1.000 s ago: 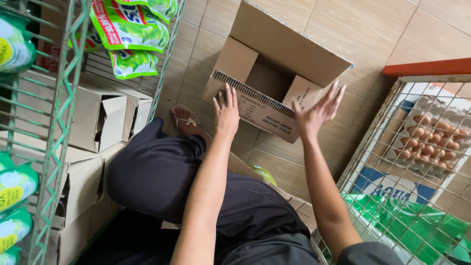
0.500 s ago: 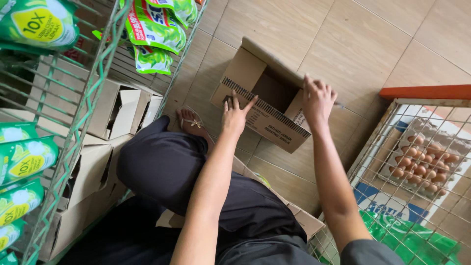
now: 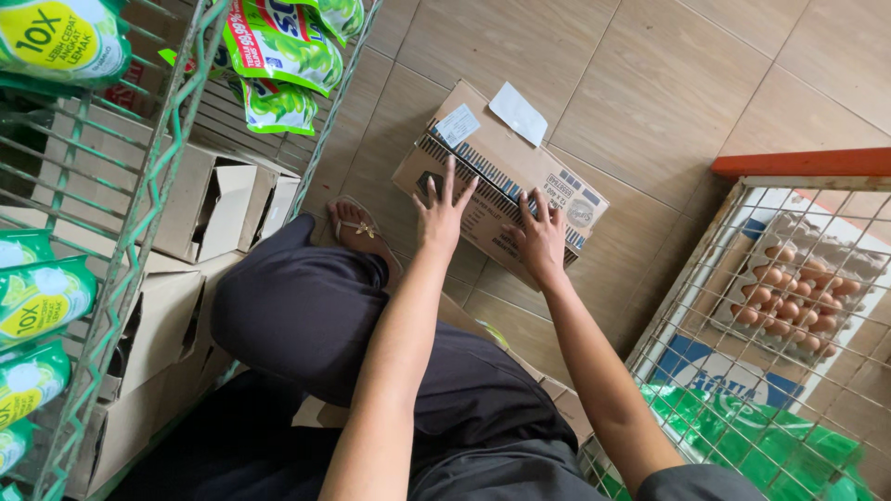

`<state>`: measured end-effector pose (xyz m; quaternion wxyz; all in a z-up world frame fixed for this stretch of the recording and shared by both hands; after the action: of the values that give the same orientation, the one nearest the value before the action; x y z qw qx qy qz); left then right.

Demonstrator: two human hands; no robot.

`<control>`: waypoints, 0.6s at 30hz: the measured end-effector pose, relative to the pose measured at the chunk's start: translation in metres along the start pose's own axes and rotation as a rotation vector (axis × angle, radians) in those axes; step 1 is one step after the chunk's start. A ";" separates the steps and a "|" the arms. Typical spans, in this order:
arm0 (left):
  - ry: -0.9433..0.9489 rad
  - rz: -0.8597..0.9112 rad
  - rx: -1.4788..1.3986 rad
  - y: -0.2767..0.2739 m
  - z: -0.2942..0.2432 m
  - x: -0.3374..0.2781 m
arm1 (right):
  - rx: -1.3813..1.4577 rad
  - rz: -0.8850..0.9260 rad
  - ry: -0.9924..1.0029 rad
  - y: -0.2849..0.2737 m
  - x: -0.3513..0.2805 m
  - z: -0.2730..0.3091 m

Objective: The person arranges packets of Sunlight dishwashing liquid on a lower shelf, then wipes a cardboard box with a cloth. The person then moves to a wire rack and wipes and rearranges various snack packets, including chips and cookies, using the cloth.

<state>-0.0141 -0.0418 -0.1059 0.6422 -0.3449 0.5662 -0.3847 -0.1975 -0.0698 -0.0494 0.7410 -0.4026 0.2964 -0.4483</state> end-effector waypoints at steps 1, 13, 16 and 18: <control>0.018 0.014 0.048 -0.002 -0.001 0.001 | 0.007 0.009 0.004 0.003 0.000 -0.001; 0.114 0.190 0.284 -0.010 -0.009 0.012 | -0.142 0.051 0.120 0.015 0.008 -0.003; 0.124 0.223 0.319 -0.006 -0.017 0.013 | -0.193 0.130 0.165 0.021 0.011 -0.010; 0.123 0.248 0.307 -0.005 -0.020 0.015 | -0.184 0.178 0.162 0.025 0.016 -0.014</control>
<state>-0.0331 -0.0580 -0.1109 0.6937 -0.1467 0.5774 -0.4048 -0.1908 -0.0819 -0.0795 0.7114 -0.4034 0.4297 -0.3828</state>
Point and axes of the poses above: each hand's wrist, its own x-axis towards the middle knuckle, its own y-axis out of the palm, z = x × y, the point moved 7 cm from there along x, towards the middle knuckle, and after that the axes turned 15 degrees about x, right-handed, at the moved point
